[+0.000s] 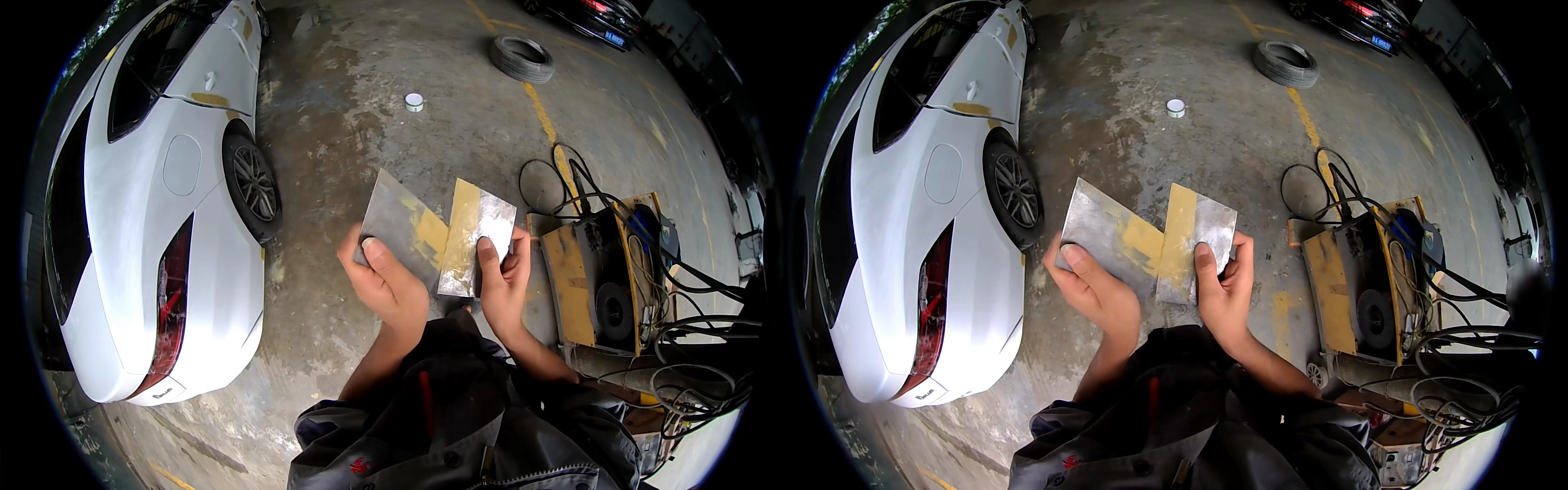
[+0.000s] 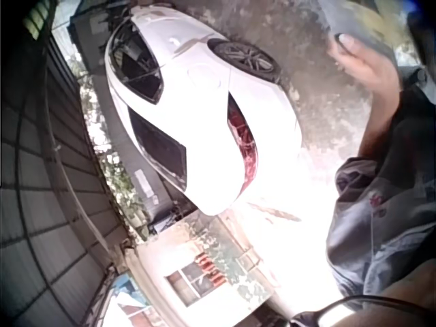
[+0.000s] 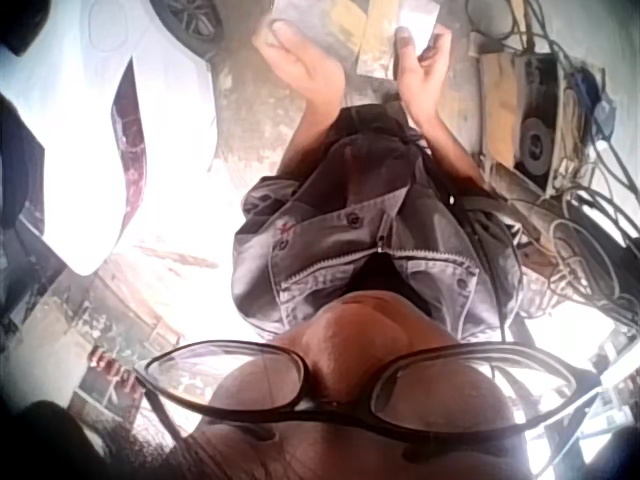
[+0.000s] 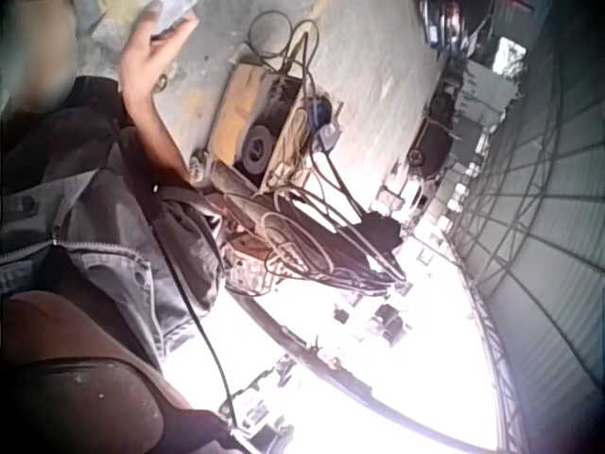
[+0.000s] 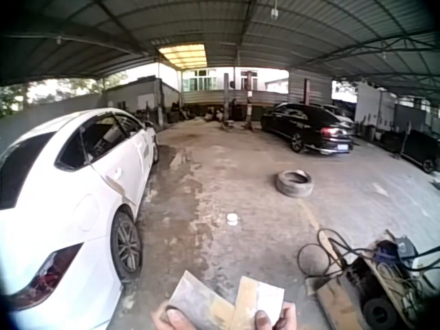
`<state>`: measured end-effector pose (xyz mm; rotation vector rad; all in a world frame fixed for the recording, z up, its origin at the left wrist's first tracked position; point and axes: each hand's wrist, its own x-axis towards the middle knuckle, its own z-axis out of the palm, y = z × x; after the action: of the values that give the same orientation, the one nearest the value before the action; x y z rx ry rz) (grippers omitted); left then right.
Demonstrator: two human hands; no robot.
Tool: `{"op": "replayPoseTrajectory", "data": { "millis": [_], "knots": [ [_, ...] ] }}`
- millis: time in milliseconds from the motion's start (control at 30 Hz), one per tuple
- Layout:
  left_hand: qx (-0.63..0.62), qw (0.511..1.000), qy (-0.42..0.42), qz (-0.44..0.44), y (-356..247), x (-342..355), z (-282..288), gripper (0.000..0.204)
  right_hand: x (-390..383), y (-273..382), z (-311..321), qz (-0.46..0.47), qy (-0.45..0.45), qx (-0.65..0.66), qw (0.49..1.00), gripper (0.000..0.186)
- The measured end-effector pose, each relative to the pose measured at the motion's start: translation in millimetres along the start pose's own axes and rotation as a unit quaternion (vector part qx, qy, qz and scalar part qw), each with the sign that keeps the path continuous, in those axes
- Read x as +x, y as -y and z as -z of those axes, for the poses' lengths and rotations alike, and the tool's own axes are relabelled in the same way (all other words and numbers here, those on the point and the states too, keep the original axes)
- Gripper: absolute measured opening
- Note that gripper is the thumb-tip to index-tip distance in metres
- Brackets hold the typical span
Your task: The person scoops a yellow paste from a container onto a metal spreader and applies it to a taped-off section on the rear bumper of a white car. They then use a green sanding block to smooth the applied filler, repeatedly adding more paste and sanding the area.
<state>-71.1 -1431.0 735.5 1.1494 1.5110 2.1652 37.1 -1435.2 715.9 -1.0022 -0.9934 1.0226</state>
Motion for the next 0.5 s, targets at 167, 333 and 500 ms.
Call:
{"op": "replayPoseTrajectory", "data": {
  "millis": [167, 333, 500],
  "knots": [
    [-0.002, 1.000, 0.005, -0.013, 0.6, -0.7, -7.1, 0.032, 3.3, 0.1, 1.0, -0.020, -0.013, 0.018, 1.000, 0.017],
    [0.003, 0.999, 0.015, -0.051, 7.9, -10.1, -9.6, 0.031, 10.5, 3.0, -4.1, 0.015, -0.029, 0.017, 0.999, 0.019],
    [0.016, 0.994, 0.051, -0.098, 13.4, -20.5, -7.9, 0.030, 16.6, 14.8, -13.7, 0.042, -0.031, 0.032, 0.998, 0.019]
  ]
}}
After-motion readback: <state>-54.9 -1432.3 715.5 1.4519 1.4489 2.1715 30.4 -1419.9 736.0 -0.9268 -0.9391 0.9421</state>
